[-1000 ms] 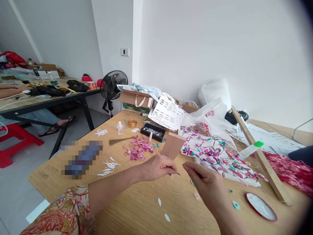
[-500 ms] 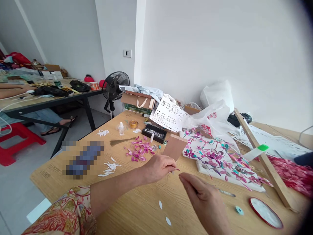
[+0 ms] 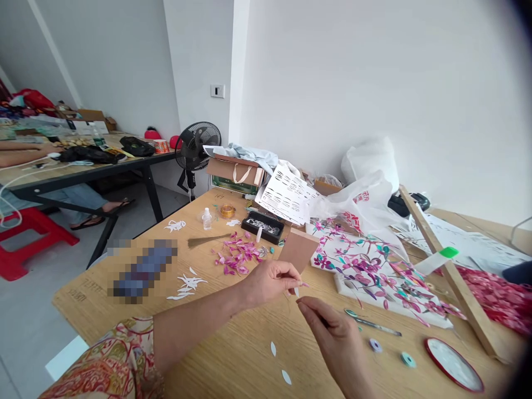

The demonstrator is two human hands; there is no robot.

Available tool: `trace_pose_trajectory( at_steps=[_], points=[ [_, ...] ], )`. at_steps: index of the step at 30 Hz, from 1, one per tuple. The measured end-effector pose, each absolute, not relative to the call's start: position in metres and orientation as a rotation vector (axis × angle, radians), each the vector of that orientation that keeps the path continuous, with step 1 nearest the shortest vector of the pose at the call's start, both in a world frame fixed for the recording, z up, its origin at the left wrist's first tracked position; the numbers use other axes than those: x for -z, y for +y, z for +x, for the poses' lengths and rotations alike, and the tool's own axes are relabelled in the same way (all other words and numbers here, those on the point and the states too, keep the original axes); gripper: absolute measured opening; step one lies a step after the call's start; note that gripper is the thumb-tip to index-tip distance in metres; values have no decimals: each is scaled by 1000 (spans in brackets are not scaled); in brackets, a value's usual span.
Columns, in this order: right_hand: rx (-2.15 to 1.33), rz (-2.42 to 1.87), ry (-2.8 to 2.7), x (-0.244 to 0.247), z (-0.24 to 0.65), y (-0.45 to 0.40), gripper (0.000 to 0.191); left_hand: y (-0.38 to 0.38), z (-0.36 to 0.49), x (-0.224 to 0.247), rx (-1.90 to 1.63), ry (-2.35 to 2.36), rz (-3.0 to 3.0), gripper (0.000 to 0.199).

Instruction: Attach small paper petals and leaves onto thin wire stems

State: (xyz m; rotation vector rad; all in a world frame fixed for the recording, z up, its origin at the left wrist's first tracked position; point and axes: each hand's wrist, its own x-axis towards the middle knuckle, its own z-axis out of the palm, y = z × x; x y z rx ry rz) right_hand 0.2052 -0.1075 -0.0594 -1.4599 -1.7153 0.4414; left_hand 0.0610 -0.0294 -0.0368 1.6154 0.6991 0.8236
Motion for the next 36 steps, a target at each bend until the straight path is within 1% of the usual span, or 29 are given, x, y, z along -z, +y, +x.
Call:
trace_pose_trajectory(
  at_steps=[3,5,7,9,11,14,16,18,21,23,24,26,28,30,32,34,36],
  points=[
    [-226,-1495,-1877,38,207,-117,27,-31,60,34,-796,722,1955,13],
    [-167,-1511,-1938,22,214,-113,26,-34,58,31,-741,649,2083,14],
    [-270,-1517,-1940,14,222,-104,25,-37,57,27,-669,569,2020,13],
    [-498,-1480,-1860,15,228,-92,26,-39,56,26,-644,517,1829,12],
    [-684,-1417,-1702,27,227,-83,27,-39,56,27,-688,513,1636,12],
    [-758,-1397,-1531,52,218,-83,31,-37,57,31,-792,606,1552,12],
    [-692,-1444,-1554,63,208,-90,32,-34,58,35,-836,714,1693,10],
    [-523,-1503,-1666,65,201,-101,32,-32,60,39,-878,789,1957,12],
    [-208,-1563,-1874,52,199,-111,31,-31,61,42,-883,769,2352,16],
    [-109,-1578,-1980,39,206,-111,32,-31,61,42,-814,696,2499,17],
    [-117,-1578,-2013,34,211,-108,32,-32,61,41,-774,657,2518,17],
    [-231,-1559,-2006,28,222,-100,28,-33,61,39,-717,596,2405,16],
    [-433,-1529,-1894,29,230,-91,26,-35,60,36,-681,570,2121,14],
    [-643,-1479,-1731,38,232,-84,28,-36,60,35,-676,557,1819,13],
    [-787,-1419,-1593,51,227,-82,30,-36,61,36,-726,571,1637,13],
    [-827,-1384,-1515,63,217,-85,31,-34,62,39,-793,632,1597,12],
    [-763,-1417,-1520,70,208,-92,31,-31,64,43,-851,725,1719,12]
  ],
)
